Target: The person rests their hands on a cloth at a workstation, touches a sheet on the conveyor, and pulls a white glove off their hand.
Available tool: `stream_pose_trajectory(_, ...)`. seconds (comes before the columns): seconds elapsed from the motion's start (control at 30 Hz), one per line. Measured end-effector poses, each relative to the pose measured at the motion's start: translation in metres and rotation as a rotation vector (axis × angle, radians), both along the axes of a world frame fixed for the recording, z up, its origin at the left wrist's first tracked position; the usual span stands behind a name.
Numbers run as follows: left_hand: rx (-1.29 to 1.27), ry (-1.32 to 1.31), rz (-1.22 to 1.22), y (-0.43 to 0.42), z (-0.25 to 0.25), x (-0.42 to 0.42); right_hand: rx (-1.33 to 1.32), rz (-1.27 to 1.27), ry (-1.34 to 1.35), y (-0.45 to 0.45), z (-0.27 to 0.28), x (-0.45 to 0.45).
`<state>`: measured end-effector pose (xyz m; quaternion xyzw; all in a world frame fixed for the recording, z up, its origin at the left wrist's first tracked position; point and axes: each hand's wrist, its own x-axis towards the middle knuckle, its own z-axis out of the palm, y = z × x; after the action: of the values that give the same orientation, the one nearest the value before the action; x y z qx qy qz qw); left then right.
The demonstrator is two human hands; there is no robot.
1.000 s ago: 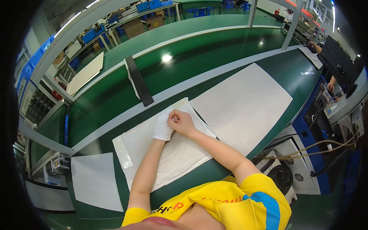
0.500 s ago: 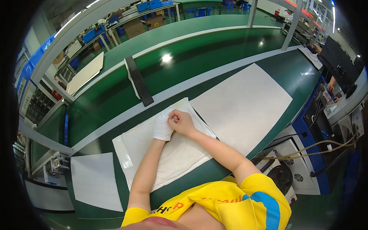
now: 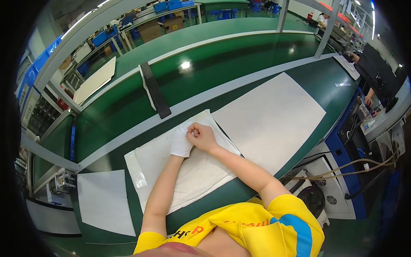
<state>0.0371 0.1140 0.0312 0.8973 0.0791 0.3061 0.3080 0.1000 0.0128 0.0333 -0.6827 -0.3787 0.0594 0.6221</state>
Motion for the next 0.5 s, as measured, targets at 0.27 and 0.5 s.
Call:
stream_pose_trajectory(0.27, 0.014, -0.007, 0.007, 0.0003, -0.0023, 0.0011, -0.010, -0.001, 0.003, 0.0000, -0.0004, 0.0002)
stream_pose_trajectory(0.5, 0.035, 0.021, 0.010, -0.0003, 0.0000, 0.0001, -0.001, 0.000, 0.002, 0.0000, -0.0008, 0.0003)
